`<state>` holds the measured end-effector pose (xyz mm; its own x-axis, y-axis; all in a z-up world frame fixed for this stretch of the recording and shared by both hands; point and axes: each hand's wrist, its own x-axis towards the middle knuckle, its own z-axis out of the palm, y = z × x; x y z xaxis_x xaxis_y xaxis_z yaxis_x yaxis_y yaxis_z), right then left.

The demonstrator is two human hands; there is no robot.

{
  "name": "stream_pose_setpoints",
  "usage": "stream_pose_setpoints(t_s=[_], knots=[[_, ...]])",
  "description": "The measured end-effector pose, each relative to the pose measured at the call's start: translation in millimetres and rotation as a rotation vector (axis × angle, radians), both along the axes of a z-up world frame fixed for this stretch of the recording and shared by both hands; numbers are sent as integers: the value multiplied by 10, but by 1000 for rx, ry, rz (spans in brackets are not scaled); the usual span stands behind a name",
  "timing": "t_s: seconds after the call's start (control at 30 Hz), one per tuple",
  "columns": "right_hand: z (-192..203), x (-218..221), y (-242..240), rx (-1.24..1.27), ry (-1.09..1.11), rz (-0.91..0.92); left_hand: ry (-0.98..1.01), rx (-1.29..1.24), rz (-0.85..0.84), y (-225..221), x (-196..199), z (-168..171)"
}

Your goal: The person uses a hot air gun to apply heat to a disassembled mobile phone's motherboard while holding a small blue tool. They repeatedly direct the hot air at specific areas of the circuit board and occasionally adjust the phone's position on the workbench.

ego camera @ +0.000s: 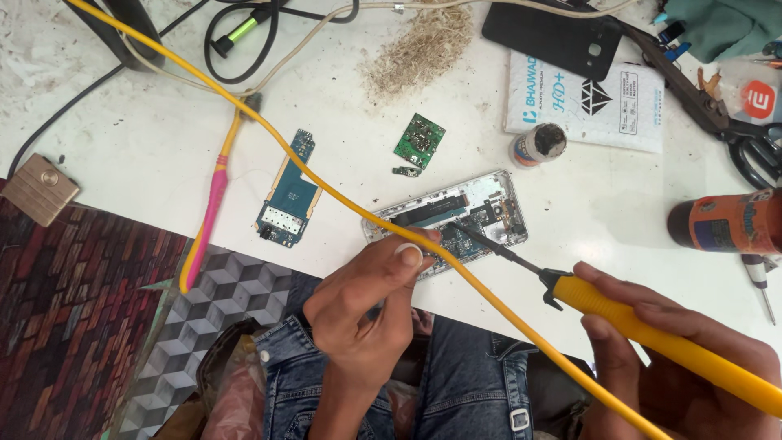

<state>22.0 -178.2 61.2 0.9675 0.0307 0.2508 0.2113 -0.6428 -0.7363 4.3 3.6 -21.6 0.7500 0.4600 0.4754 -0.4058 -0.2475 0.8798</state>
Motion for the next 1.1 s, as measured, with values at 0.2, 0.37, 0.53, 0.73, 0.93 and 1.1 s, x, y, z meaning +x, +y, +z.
stream_pose_setpoints(t_s=[0.2,0.37,0.53,0.73,0.93,1.1], knots=[[99,16,117,54,62,-31,-7,-6,-10,0,0,3],[198,74,238,58,89,-38,-6,-4,-11,0,-5,3],[121,-22,214,0,57,-92,-9,-19,-21,2,-8,8],[14,-92,182,15,-41,5,-17,-28,-23,-1,1,7],[271,179,275,-118,99,34,-25,-43,-16,-7,19,20],[94,54,115,43,6,13,-12,-32,-16,4,8,28]])
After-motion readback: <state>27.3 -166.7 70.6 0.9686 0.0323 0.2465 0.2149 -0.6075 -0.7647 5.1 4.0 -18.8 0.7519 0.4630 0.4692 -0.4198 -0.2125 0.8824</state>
